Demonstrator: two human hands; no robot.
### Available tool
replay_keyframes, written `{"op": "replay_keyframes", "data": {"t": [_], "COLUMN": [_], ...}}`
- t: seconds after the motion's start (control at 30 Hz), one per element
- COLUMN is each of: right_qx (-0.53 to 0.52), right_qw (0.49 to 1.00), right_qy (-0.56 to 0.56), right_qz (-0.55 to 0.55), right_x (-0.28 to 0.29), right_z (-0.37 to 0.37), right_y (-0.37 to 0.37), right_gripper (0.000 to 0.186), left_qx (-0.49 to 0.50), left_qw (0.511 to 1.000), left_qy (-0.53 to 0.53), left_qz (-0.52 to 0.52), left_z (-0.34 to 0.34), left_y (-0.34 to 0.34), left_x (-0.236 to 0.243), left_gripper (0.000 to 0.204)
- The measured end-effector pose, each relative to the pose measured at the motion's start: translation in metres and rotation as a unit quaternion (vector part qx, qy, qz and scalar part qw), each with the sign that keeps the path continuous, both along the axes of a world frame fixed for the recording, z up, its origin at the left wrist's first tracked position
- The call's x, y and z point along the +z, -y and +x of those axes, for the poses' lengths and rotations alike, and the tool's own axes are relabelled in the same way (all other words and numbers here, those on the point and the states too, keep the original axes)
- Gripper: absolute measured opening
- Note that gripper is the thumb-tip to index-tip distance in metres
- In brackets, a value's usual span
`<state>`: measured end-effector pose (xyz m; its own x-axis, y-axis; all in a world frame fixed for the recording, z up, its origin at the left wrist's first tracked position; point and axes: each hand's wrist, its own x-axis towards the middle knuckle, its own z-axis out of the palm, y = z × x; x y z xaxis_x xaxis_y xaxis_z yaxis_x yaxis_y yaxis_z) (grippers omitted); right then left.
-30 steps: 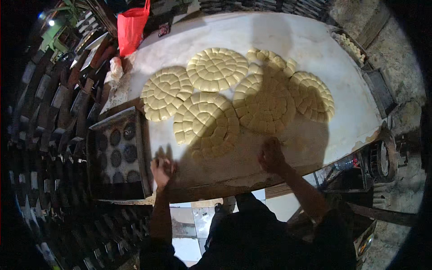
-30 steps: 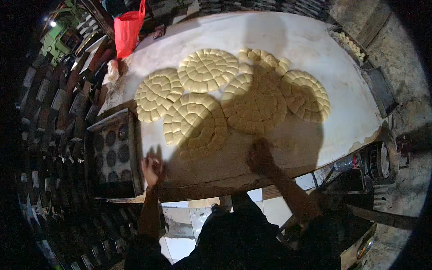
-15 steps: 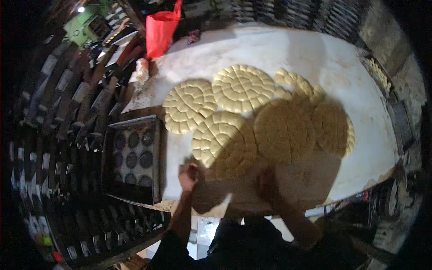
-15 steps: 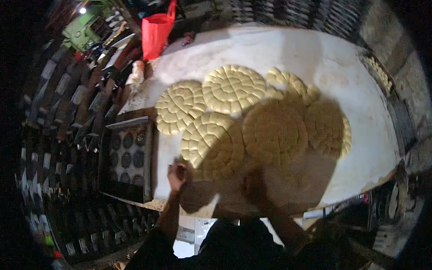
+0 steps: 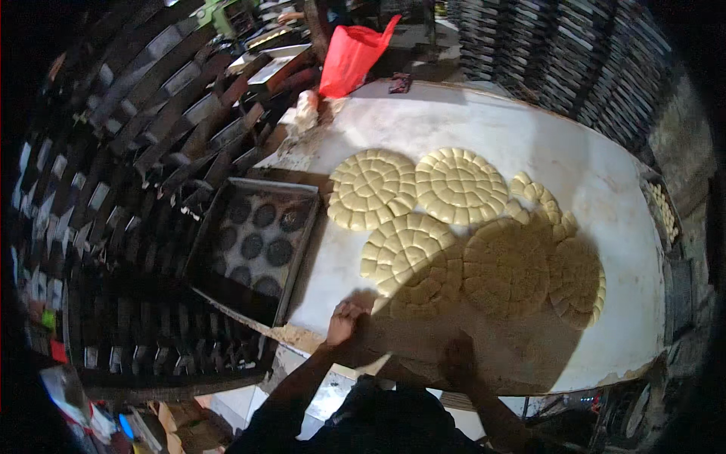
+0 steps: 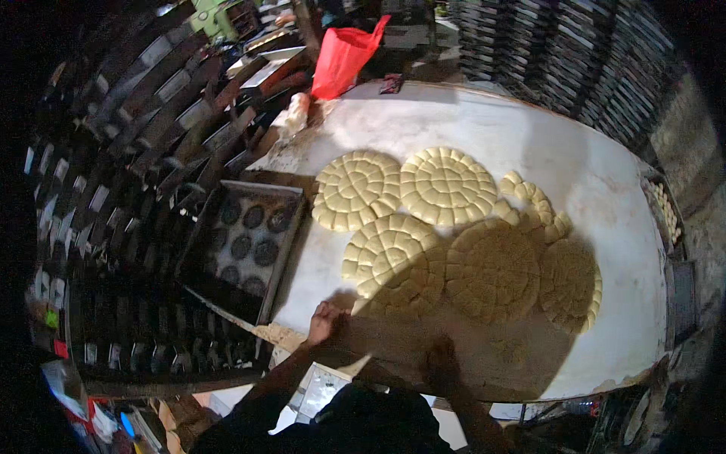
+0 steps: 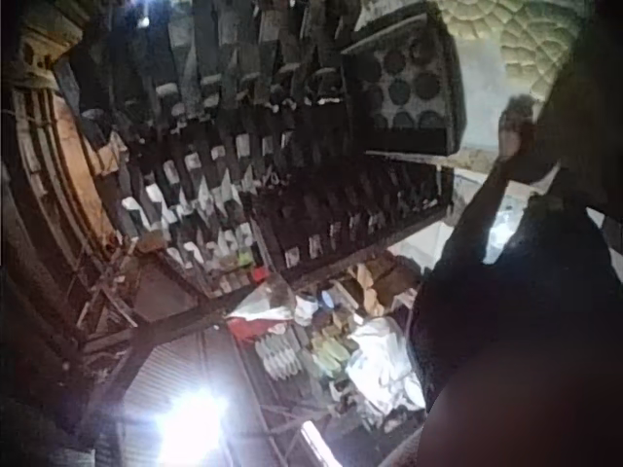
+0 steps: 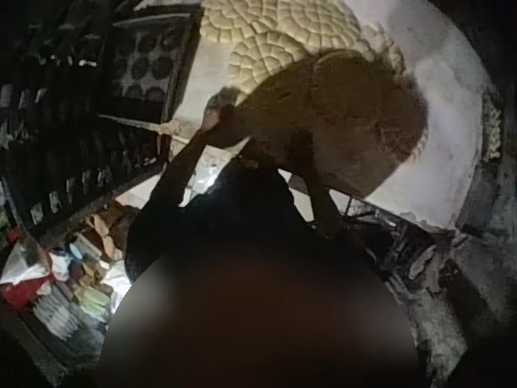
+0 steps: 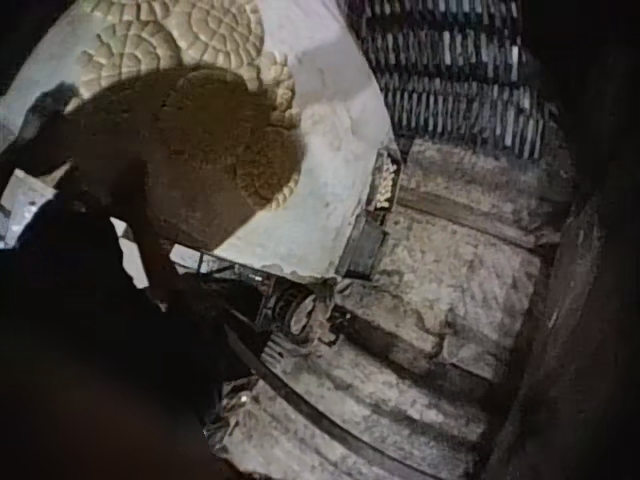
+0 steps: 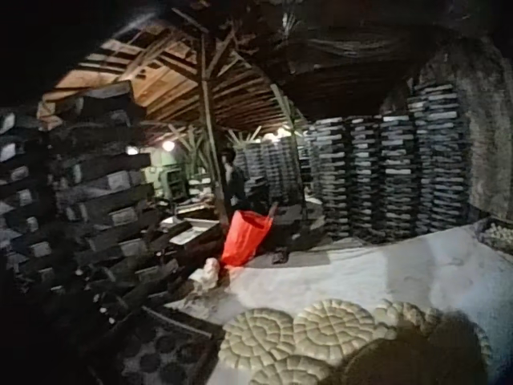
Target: Portioning dough and placing it into baking trays.
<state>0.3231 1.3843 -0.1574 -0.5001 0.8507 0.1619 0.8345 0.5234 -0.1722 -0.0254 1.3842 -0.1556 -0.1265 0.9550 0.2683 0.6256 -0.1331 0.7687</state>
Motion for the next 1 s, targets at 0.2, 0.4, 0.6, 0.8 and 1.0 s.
{"op": "replay_keyframes", "data": {"t": [0.2, 0.4, 0.6, 0.8, 1.0], "right_qx": [-0.105, -0.136, -0.180, 0.192, 0.269], "right_qw": [0.978, 0.964, 0.955, 0.916, 0.925], "right_qy": [-0.167, -0.198, -0.045, -0.301, -0.229], "right_qz": [-0.067, 0.117, -0.232, -0.183, -0.135], "right_x": [0.001, -0.028, 0.043, 0.118, 0.096], "right_z": [0.009, -0.012, 0.003, -0.282, -0.430], "right_y": [-0.055, 0.008, 0.009, 0.006, -0.006], "right_gripper": [0.025, 0.032, 0.030, 0.026, 0.032], "left_qx": [0.038, -0.069, -0.145, 0.021, -0.090], "left_qw": [0.987, 0.994, 0.939, 0.966, 0.938], "left_qy": [-0.151, -0.076, -0.019, -0.078, -0.194], "left_qz": [0.049, -0.036, -0.312, -0.244, -0.274], "left_z": [-0.069, -0.026, -0.104, -0.269, -0.293], "left_y": [-0.025, 0.002, 0.081, 0.067, 0.047], "left_x": [0.017, -0.015, 0.111, 0.112, 0.105], "left_gripper": [0.019, 0.035, 0.040, 0.035, 0.056]}}
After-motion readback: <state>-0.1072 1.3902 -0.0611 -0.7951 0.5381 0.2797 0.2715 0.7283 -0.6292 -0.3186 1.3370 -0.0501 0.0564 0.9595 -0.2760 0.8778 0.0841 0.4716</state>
